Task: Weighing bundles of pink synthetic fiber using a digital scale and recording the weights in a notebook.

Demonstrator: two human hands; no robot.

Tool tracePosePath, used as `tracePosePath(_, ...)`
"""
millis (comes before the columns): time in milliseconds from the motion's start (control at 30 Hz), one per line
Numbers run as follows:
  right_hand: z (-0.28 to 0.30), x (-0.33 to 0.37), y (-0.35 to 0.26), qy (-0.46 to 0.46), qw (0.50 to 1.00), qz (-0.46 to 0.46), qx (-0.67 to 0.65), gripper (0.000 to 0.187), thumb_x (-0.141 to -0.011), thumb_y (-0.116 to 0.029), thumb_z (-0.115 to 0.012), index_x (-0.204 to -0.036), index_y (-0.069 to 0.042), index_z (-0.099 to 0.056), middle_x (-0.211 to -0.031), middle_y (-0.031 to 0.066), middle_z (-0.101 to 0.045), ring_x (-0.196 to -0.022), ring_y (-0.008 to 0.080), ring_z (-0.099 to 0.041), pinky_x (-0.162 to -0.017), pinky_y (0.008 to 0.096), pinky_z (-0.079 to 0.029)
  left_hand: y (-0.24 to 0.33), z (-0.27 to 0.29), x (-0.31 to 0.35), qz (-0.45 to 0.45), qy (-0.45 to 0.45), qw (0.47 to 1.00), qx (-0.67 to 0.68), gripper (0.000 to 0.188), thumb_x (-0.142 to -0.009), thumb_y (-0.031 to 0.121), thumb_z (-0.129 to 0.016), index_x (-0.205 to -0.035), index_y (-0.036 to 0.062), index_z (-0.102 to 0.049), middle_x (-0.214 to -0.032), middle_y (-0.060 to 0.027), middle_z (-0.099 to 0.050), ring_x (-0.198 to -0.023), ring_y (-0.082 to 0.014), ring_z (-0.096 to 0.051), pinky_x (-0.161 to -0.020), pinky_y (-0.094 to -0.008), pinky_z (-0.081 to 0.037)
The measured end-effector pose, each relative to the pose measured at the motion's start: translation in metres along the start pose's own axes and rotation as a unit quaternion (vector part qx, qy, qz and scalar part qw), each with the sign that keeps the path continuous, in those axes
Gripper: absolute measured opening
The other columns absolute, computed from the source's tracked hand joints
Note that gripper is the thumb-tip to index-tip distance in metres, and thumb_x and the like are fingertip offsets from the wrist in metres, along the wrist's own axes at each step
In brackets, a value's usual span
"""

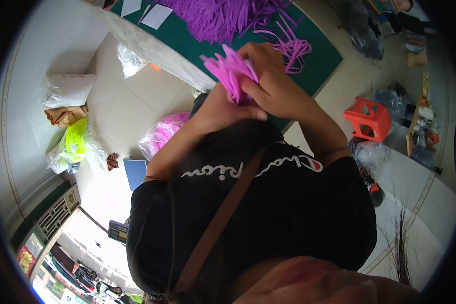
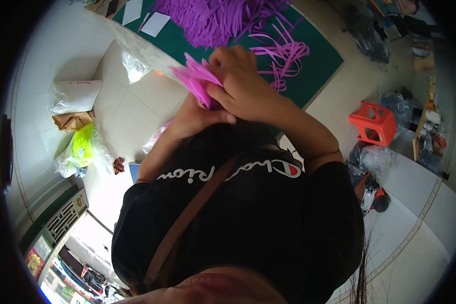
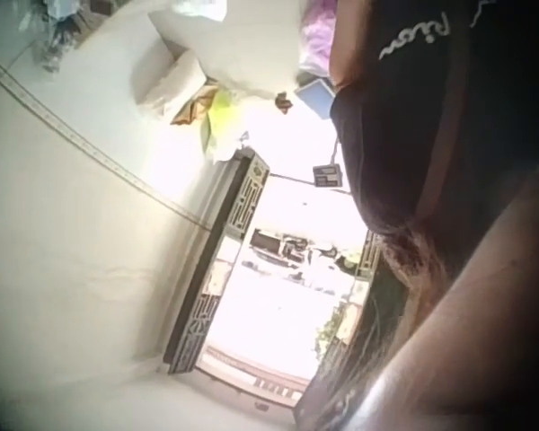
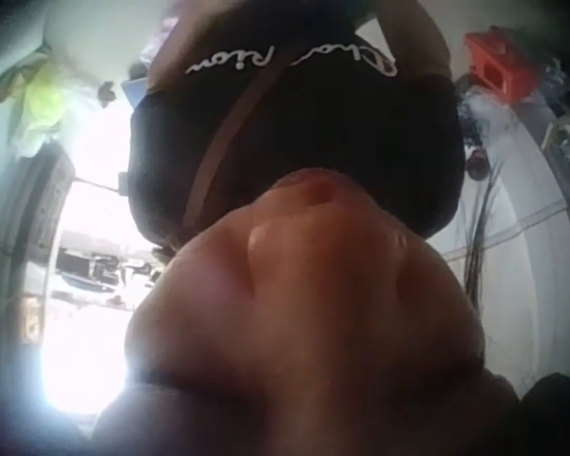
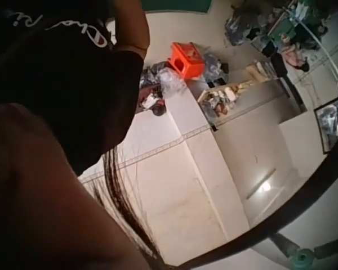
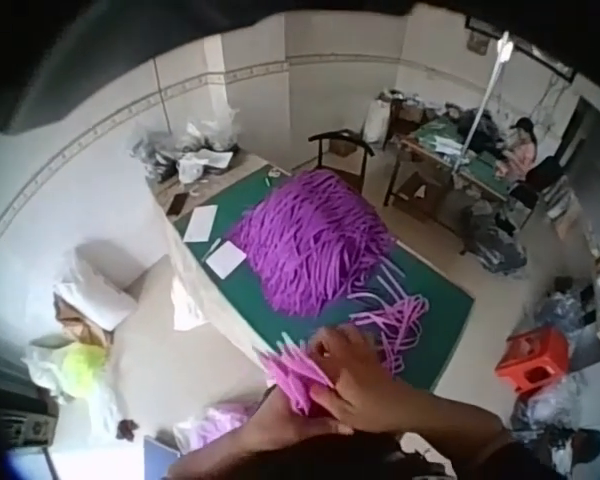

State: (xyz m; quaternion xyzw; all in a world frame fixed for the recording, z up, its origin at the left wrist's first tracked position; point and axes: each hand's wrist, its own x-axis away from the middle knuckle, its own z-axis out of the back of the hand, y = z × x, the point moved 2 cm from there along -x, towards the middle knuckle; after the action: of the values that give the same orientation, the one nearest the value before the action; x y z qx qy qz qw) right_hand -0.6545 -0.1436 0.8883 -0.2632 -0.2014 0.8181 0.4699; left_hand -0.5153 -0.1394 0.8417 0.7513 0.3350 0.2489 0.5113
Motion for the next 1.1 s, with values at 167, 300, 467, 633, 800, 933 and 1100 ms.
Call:
tracePosePath(167,0.019,0.001,0.073,-0.059,0.896,-0.038,-0.439,0.04,-0.085,-0.028,-0.06,-0.115,-0.003,-0.052,-0.111,0.0084,-0.052,-0.093,0.0167,-0.05,-0.082,0.0308,-0.041,0.013,0.032,0.029,0.068,0.135,0.982,-0.11,0.018,-0.084,0.008,-0.061,-0.099,-0.0009,-0.057,-0.089,-0.0082,-0.062,-0.075,-0.0147,-0.061,-0.064,-0.0252,-0.05)
tracePosePath(300,0.002,0.045,0.233,0.238,0.846,-0.317,-0.357,0.033,-0.085,-0.025,-0.062,-0.11,-0.004,-0.059,-0.097,0.0064,-0.062,-0.083,0.0106,-0.056,-0.076,0.0271,-0.044,0.034,0.068,0.076,0.012,0.302,0.948,-0.102,0.019,-0.094,0.011,-0.046,-0.104,-0.004,-0.053,-0.085,-0.0155,-0.063,-0.073,-0.0194,-0.063,-0.063,-0.0286,-0.053)
tracePosePath(467,-0.139,0.122,0.328,0.024,0.876,-0.465,-0.125,0.038,-0.082,-0.041,-0.058,-0.089,-0.005,-0.068,-0.08,0.0142,-0.067,-0.08,0.0289,-0.065,-0.07,0.0375,-0.05,0.062,0.086,0.1,-0.139,0.304,0.904,-0.268,0.029,-0.097,0.028,-0.037,-0.097,0.0021,-0.05,-0.071,-0.0141,-0.061,-0.088,-0.0317,-0.063,-0.094,-0.0484,-0.034)
tracePosePath(633,-0.247,0.101,0.293,-0.096,0.895,-0.43,0.075,0.034,-0.08,-0.035,-0.06,-0.1,-0.007,-0.064,-0.087,0.0174,-0.066,-0.077,0.0334,-0.065,-0.069,0.0423,-0.05,0.077,0.091,0.097,-0.229,0.236,0.938,0.113,0.032,-0.099,0.028,-0.029,-0.072,0.0132,-0.036,-0.046,-0.0035,-0.039,-0.061,-0.0246,-0.055,-0.106,-0.0529,-0.018)
tracePosePath(800,-0.229,0.098,0.284,0.037,0.841,-0.425,-0.334,0.029,-0.082,-0.029,-0.059,-0.088,-0.001,-0.057,-0.075,0.0121,-0.061,-0.071,0.0273,-0.061,-0.068,0.0401,-0.05,0.083,0.11,0.096,-0.211,0.129,0.918,0.311,0.03,-0.1,0.028,-0.028,-0.075,0.0142,-0.036,-0.052,-0.0002,-0.036,-0.042,-0.0117,-0.033,-0.068,-0.0347,-0.043)
tracePosePath(933,-0.165,0.138,0.317,-0.012,0.711,-0.55,-0.437,0.015,-0.08,-0.018,-0.059,-0.085,-0.004,-0.06,-0.068,0.0085,-0.059,-0.057,0.0224,-0.059,-0.059,0.036,-0.051,0.066,0.125,0.094,-0.202,0.155,0.911,0.324,0.028,-0.1,0.027,-0.026,-0.078,0.0137,-0.036,-0.054,0.0015,-0.034,-0.042,-0.0098,-0.03,-0.049,-0.0271,-0.031)
tracePosePath(1100,-0.129,0.14,0.317,0.052,0.945,-0.314,0.073,0.019,-0.077,-0.02,-0.064,-0.087,-0.005,-0.062,-0.075,0.0126,-0.059,-0.072,0.0294,-0.059,-0.068,0.0385,-0.048,0.032,0.128,0.08,-0.128,0.164,0.891,0.404,0.027,-0.1,0.024,-0.024,-0.078,0.0134,-0.037,-0.052,0.0033,-0.033,-0.041,-0.0076,-0.027,-0.043,-0.0247,-0.028)
